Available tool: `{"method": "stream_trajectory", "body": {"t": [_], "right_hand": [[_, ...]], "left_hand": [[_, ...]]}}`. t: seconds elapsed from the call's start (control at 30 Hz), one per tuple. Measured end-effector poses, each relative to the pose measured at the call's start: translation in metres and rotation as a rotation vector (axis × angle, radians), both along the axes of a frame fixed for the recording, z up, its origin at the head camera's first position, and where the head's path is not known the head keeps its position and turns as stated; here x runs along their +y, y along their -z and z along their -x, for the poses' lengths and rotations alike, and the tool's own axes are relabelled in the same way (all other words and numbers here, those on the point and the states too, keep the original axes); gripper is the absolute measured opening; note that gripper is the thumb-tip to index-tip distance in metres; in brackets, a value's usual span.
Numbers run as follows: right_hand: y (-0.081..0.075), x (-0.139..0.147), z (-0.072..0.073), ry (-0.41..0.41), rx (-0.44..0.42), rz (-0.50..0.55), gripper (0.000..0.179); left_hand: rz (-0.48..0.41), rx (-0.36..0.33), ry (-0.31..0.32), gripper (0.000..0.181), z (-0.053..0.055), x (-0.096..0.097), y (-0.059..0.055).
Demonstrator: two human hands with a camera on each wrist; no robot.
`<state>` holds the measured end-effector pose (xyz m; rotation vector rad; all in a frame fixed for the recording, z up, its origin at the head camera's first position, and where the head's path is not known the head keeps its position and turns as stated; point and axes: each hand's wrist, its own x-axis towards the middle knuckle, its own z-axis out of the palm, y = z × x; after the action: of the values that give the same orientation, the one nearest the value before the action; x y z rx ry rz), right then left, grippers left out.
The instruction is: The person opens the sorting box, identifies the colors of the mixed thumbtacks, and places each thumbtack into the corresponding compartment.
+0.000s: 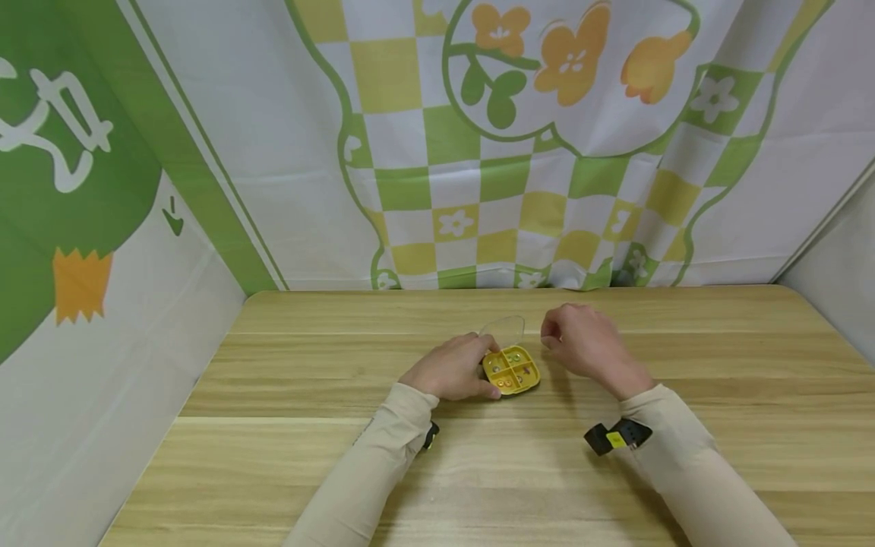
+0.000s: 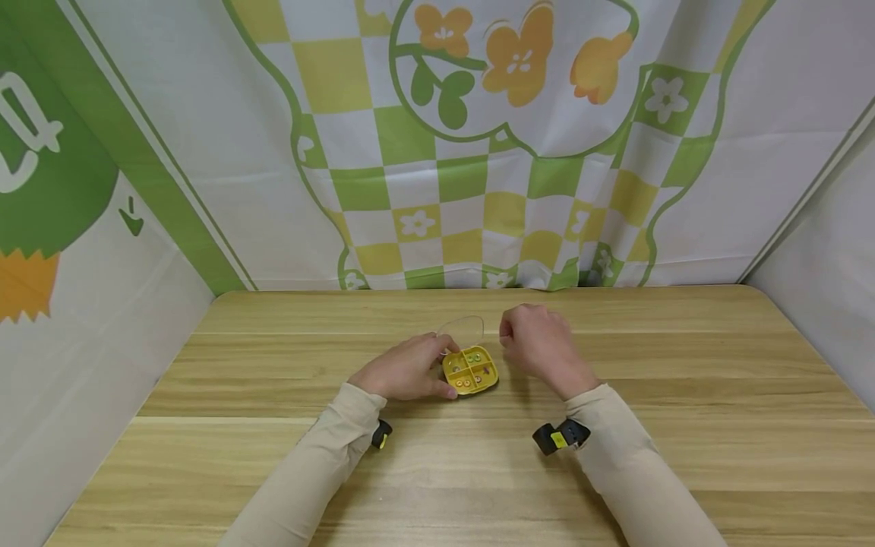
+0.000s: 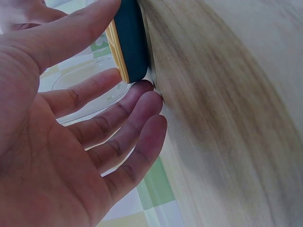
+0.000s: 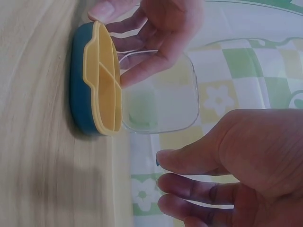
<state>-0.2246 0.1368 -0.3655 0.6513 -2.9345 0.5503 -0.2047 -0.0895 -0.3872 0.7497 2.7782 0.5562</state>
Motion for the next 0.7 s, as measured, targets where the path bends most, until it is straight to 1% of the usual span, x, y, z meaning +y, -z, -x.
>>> {"method": "stream_trajectory", "body": {"t": [0.23, 0.7], "right_hand": [[0.003, -0.003, 0.000, -0.020, 0.014, -0.009, 0.011], [0.006, -0.011, -0.004, -0.031, -0.011, -0.013, 0.012]], "left_hand": [[-0.002, 0.005, 0.001, 0.064, 0.000, 0.000, 0.001], [-0.006, 0.009, 0.003, 0.064, 0.000, 0.000, 0.000]]}}
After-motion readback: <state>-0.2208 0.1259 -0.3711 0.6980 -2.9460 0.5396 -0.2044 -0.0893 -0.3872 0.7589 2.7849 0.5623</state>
